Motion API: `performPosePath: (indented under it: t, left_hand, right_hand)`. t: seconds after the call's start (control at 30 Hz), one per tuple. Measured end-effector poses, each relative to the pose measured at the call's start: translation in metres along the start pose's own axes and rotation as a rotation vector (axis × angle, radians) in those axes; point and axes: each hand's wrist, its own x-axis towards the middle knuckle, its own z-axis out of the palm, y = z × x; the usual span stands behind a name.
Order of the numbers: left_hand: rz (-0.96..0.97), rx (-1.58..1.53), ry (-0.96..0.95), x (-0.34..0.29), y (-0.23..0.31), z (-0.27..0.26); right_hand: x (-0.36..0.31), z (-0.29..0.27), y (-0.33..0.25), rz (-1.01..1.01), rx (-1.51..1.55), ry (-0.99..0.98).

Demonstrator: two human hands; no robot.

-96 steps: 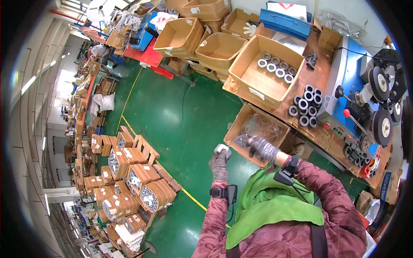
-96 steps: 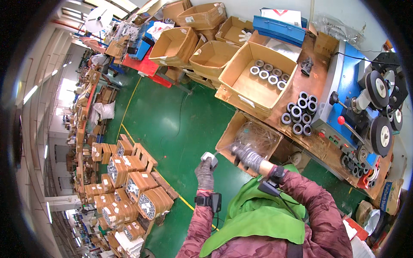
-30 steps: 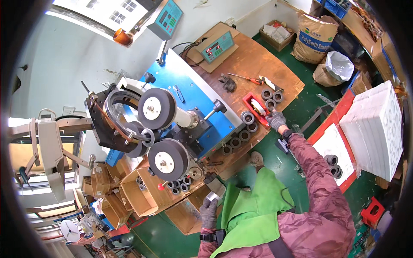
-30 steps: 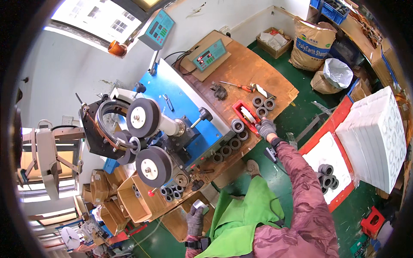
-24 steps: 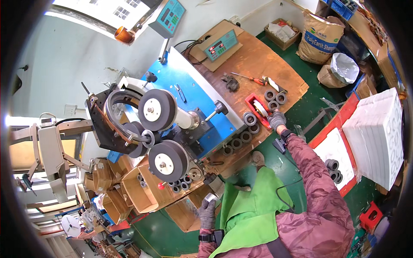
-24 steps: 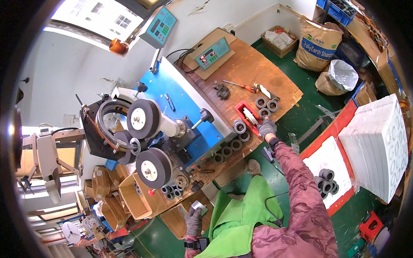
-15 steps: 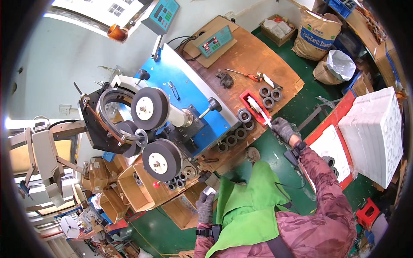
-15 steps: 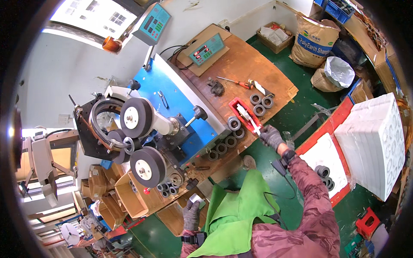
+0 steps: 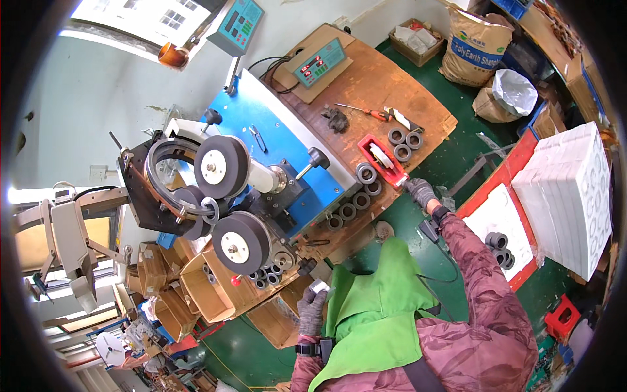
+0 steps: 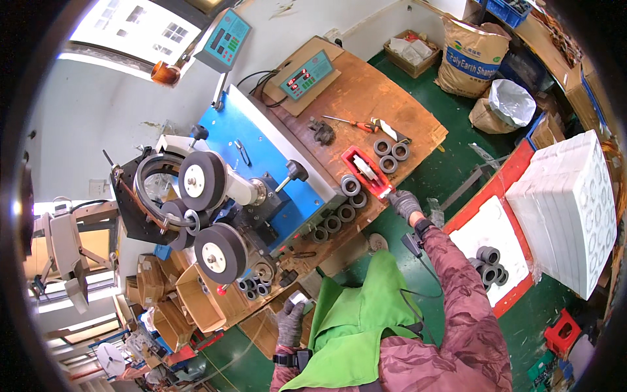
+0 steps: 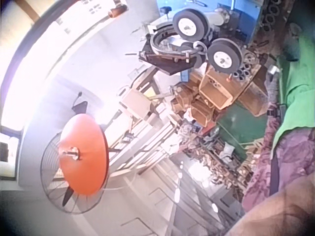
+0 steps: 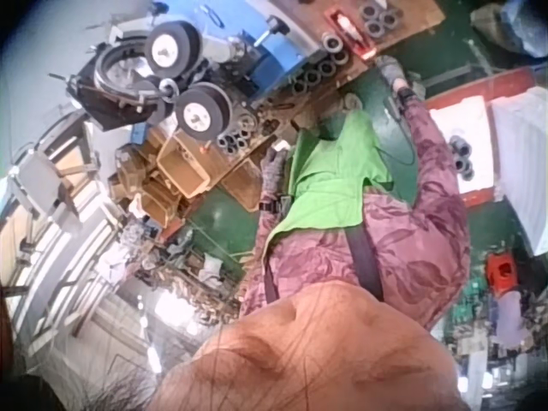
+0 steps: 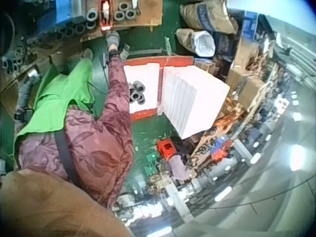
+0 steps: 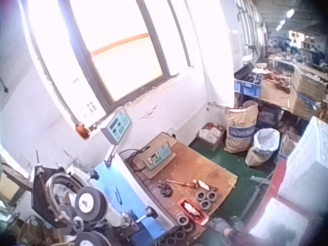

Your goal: The recorder is operating a machine with rotating rollers to process small metal cylindrical components, then organizing the finished parts into a tray.

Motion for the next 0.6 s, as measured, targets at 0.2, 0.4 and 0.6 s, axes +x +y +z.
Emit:
performPosePath:
  t: [0.2, 0.4, 0.6]
  left_hand:
    - [-0.007, 0.027, 0.024, -0.002, 0.002, -0.001]
    - [-0.1, 0.109, 0.035, -0.008, 0.014, 0.002]
    - [-0.039, 0.095, 0.006, -0.013, 0.014, 0.003]
  right_hand:
    - [0.04, 0.021, 0.032, -0.178, -0.175, 0.109]
    - [-0.002, 0.004, 0.015, -0.047, 0.383, -0.008]
    - [0.018, 0.018, 0.043, -0.382, -0.002, 0.292]
